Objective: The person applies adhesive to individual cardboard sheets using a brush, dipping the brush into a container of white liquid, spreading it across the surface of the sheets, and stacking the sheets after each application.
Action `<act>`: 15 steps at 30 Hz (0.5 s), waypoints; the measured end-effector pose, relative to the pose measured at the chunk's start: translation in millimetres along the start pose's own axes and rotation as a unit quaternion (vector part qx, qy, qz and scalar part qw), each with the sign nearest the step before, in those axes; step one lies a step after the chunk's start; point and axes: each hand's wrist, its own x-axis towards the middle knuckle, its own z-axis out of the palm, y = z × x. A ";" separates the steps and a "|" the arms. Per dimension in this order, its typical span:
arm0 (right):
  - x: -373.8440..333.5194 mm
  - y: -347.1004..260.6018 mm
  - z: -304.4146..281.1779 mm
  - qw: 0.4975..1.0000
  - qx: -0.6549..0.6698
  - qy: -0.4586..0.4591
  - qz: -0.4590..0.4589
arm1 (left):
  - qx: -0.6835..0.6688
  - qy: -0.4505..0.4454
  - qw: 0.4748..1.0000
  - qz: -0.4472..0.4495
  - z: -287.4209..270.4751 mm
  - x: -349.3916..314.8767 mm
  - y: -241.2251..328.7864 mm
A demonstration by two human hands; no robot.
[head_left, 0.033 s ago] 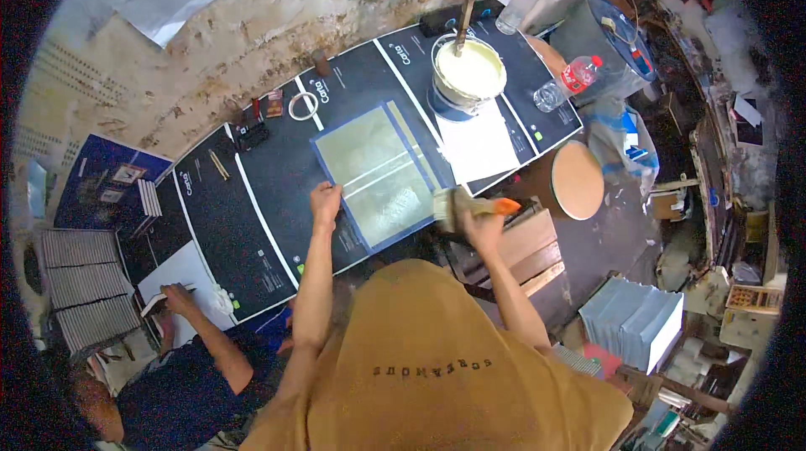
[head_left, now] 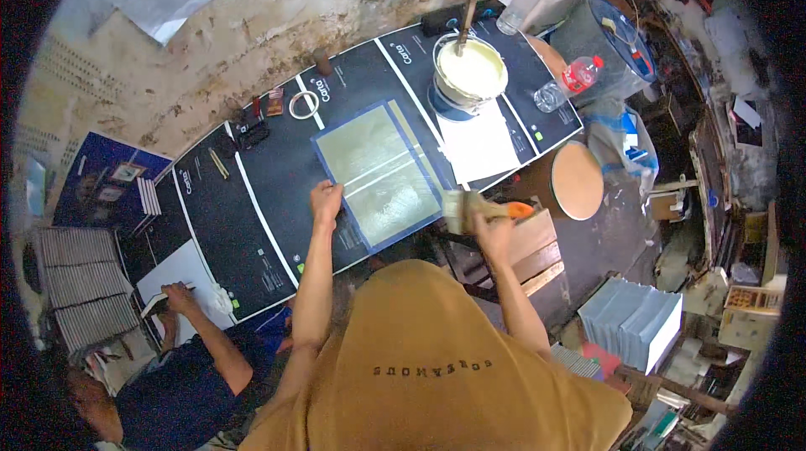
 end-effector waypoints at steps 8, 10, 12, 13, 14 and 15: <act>-27.2 109.6 -131.3 0.946 0.124 0.232 0.190 | 0.019 0.034 0.999 0.001 -95.5 26.3 -59.5; -27.9 97.0 -135.0 0.902 0.260 0.234 0.253 | 0.080 0.037 0.993 0.075 -144.6 42.3 -96.3; -24.1 101.4 -136.9 0.879 0.308 0.235 0.276 | -0.013 0.062 0.998 -0.013 -180.7 50.9 -129.6; -3.9 89.2 -129.7 0.851 0.342 0.208 0.341 | 0.047 0.127 0.990 0.030 -224.2 54.9 -188.3; -6.7 86.1 -130.4 0.810 0.362 0.229 0.401 | 0.087 0.146 0.985 0.032 -227.6 61.5 -178.6; 10.9 83.0 -123.2 0.815 0.365 0.206 0.401 | 0.163 0.180 0.969 -0.043 -261.6 59.6 -211.4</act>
